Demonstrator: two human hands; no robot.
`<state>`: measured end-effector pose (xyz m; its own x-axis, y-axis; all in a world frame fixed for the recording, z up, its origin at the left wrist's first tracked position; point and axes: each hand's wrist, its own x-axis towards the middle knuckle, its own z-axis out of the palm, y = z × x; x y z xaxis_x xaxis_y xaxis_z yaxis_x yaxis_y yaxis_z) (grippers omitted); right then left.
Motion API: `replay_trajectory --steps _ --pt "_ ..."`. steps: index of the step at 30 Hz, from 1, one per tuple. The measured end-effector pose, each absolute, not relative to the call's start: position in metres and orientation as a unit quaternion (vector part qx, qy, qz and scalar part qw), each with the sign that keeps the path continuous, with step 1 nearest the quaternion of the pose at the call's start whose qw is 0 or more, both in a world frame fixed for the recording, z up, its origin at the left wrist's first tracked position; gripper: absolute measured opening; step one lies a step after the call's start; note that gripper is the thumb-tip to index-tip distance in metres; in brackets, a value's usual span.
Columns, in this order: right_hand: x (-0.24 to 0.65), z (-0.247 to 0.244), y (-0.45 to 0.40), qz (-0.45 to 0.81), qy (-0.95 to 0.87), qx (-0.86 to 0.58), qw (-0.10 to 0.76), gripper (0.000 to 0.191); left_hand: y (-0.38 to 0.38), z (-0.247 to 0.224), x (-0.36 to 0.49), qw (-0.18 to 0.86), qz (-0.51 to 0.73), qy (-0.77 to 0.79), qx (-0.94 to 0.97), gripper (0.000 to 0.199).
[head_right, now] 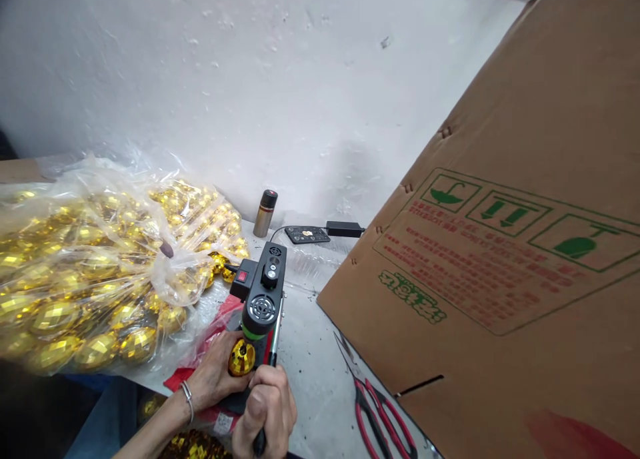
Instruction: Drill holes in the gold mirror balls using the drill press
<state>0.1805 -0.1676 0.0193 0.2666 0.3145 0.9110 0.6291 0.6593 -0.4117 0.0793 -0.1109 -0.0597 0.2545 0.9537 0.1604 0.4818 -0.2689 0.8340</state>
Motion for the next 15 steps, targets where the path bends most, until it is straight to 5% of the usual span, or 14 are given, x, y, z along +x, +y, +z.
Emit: replay_trajectory --steps 15 --pt "0.1907 0.0084 -0.1668 -0.148 -0.617 -0.389 0.668 0.033 -0.1067 -0.0646 0.0830 0.316 0.344 0.513 0.720 0.054"
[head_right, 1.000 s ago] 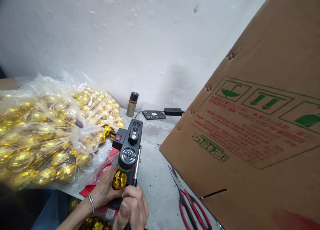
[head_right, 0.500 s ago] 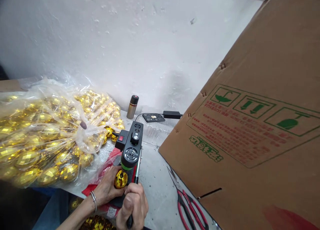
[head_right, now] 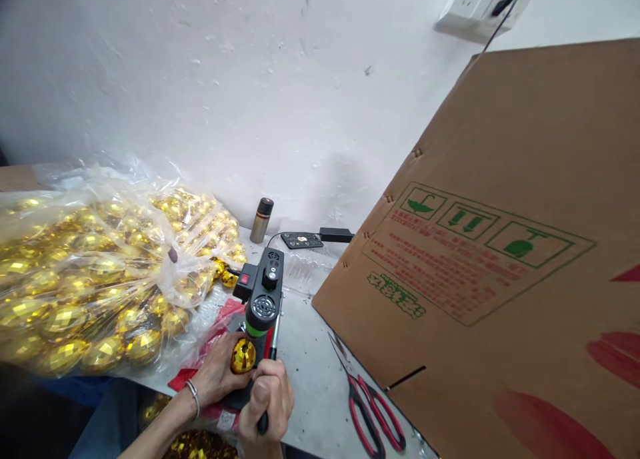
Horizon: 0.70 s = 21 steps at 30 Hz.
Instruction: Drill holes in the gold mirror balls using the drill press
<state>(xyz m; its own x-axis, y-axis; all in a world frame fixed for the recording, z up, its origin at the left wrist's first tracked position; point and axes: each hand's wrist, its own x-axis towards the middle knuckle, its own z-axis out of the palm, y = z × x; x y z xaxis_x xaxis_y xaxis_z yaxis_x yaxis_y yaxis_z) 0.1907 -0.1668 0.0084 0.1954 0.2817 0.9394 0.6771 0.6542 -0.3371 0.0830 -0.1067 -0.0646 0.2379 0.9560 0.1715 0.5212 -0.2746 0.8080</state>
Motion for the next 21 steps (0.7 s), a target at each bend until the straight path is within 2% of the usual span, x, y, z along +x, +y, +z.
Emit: replay_trajectory --steps 8,12,15,19,21 --pt "0.197 -0.010 -0.160 -0.213 -0.643 -0.369 0.637 0.036 -0.107 -0.061 0.084 0.345 0.350 0.509 0.707 0.051" --pt "0.203 0.027 -0.168 -0.185 -0.672 -0.368 0.616 0.033 -0.107 -0.057 0.084 0.348 0.352 0.506 0.706 0.056" --pt "0.206 0.070 -0.172 -0.095 -0.670 -0.411 0.611 0.025 -0.118 -0.057 0.074 0.360 0.343 0.487 0.718 0.060" --pt "0.202 0.098 -0.170 -0.076 -0.658 -0.404 0.631 0.028 -0.135 -0.060 0.046 0.370 0.327 0.438 0.751 0.084" --pt "0.197 0.094 -0.170 -0.074 -0.648 -0.402 0.643 0.027 -0.132 -0.054 0.032 0.351 0.349 0.440 0.749 0.074"
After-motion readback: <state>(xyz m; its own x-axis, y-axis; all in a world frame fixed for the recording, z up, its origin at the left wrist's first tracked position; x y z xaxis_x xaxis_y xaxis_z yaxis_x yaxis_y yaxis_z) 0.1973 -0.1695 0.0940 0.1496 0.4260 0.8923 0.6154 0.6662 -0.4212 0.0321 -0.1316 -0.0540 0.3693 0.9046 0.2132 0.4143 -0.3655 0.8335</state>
